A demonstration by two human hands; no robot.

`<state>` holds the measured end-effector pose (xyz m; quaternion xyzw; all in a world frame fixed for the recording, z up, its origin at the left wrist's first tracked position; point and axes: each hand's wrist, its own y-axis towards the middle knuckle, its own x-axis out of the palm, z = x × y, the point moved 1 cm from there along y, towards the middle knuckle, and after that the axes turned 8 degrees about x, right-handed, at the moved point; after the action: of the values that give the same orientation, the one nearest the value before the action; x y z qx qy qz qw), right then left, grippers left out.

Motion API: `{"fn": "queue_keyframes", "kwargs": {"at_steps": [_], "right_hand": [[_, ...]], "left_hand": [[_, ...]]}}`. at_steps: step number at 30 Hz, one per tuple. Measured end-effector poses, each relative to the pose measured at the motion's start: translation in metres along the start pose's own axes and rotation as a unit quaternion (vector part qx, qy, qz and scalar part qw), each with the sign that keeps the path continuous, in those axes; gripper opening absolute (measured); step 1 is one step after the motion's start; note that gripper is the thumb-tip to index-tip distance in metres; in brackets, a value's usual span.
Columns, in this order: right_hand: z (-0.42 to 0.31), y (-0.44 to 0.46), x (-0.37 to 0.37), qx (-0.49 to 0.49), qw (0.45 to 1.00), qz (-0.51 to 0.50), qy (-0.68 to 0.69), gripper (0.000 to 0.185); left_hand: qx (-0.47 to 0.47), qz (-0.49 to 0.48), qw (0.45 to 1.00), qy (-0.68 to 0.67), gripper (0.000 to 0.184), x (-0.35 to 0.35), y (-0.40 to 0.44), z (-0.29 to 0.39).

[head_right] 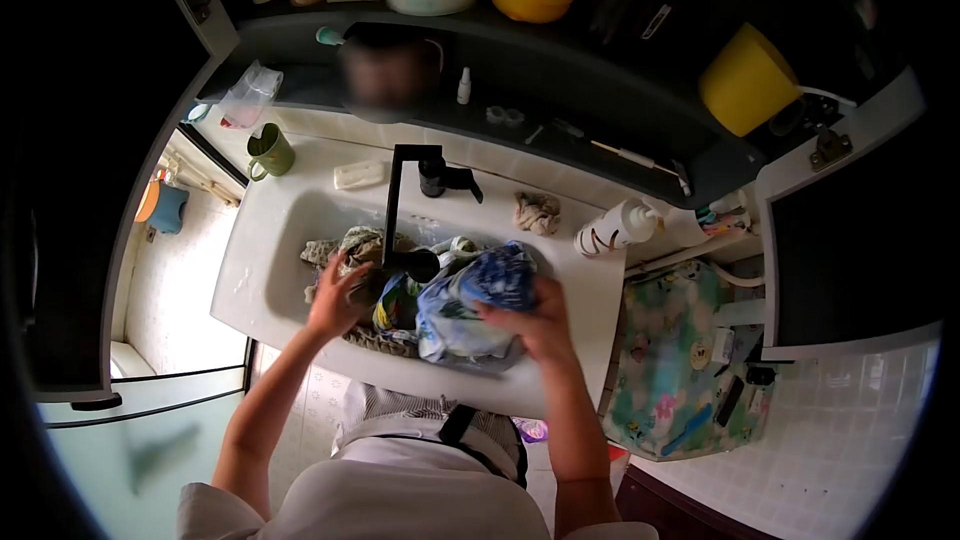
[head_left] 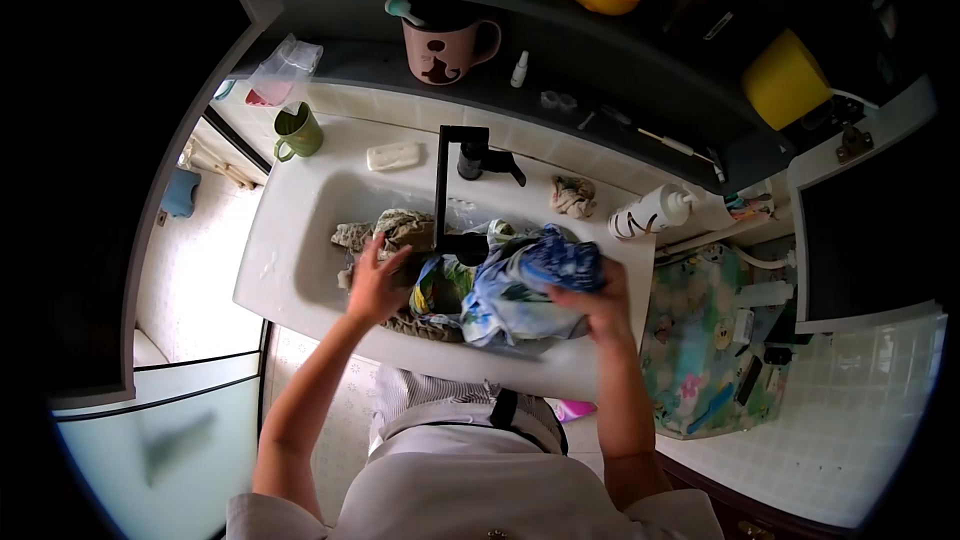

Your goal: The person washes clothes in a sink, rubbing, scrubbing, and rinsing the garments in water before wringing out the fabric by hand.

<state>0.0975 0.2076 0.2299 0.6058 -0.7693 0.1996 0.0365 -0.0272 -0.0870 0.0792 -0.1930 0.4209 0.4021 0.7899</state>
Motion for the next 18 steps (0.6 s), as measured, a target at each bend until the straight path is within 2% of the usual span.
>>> {"fn": "queue_keyframes", "kwargs": {"at_steps": [1,2,3,4,5,6,7,9,10,12,13,14,15,16,18], "right_hand": [[0.012,0.004,0.006,0.017,1.0,-0.026,0.001,0.043],[0.026,0.007,0.014,0.016,0.999,-0.046,-0.004,0.04],[0.039,0.01,0.021,0.016,0.998,-0.065,-0.009,0.037],[0.048,0.011,0.028,0.023,0.994,-0.083,-0.064,0.031],[0.059,0.012,0.041,-0.059,0.986,-0.078,-0.137,0.025],[0.078,0.013,0.045,-0.06,0.977,-0.089,-0.183,0.023],[0.098,0.013,0.049,-0.1,0.958,-0.079,-0.257,0.024],[0.131,0.017,0.051,-0.208,0.87,-0.063,-0.443,0.029],[0.148,0.019,0.049,-0.198,0.858,-0.069,-0.468,0.032],[0.176,0.026,0.041,-0.178,0.833,-0.083,-0.518,0.038],[0.181,0.029,0.038,-0.175,0.835,-0.088,-0.515,0.039],[0.187,0.032,0.035,-0.173,0.837,-0.092,-0.511,0.039],[0.191,0.036,0.032,-0.172,0.839,-0.097,-0.507,0.04],[0.196,0.043,0.028,-0.174,0.866,-0.108,-0.456,0.034],[0.183,0.051,0.013,-0.098,0.881,-0.115,-0.447,0.028]], "left_hand": [[0.043,0.007,0.988,-0.146,0.06,0.001,0.002,0.013],[0.027,-0.007,0.973,-0.231,0.054,0.014,0.004,0.022],[-0.093,-0.051,0.855,-0.508,0.047,0.039,0.005,0.022],[-0.114,-0.064,0.805,-0.579,0.046,0.037,0.008,0.04],[-0.133,-0.076,0.749,-0.645,0.047,0.033,0.009,0.052],[-0.166,-0.036,0.775,-0.608,0.048,0.056,0.004,0.04],[-0.155,-0.017,0.76,-0.631,0.048,0.064,0.004,0.033],[-0.132,0.021,0.728,-0.673,0.046,0.071,0.003,0.024],[-0.151,0.064,0.77,-0.616,0.043,0.057,-0.001,0.033],[-0.154,0.067,0.807,-0.566,0.041,0.049,-0.003,0.039],[-0.156,0.068,0.824,-0.54,0.04,0.045,-0.004,0.042],[-0.152,0.083,0.817,-0.55,0.039,0.042,-0.004,0.049],[-0.124,0.138,0.864,-0.469,0.037,0.054,-0.004,0.044],[-0.097,0.167,0.909,-0.37,0.035,0.061,0.0,0.048],[-0.046,0.216,0.952,-0.213,0.03,0.091,0.012,0.057]]}}
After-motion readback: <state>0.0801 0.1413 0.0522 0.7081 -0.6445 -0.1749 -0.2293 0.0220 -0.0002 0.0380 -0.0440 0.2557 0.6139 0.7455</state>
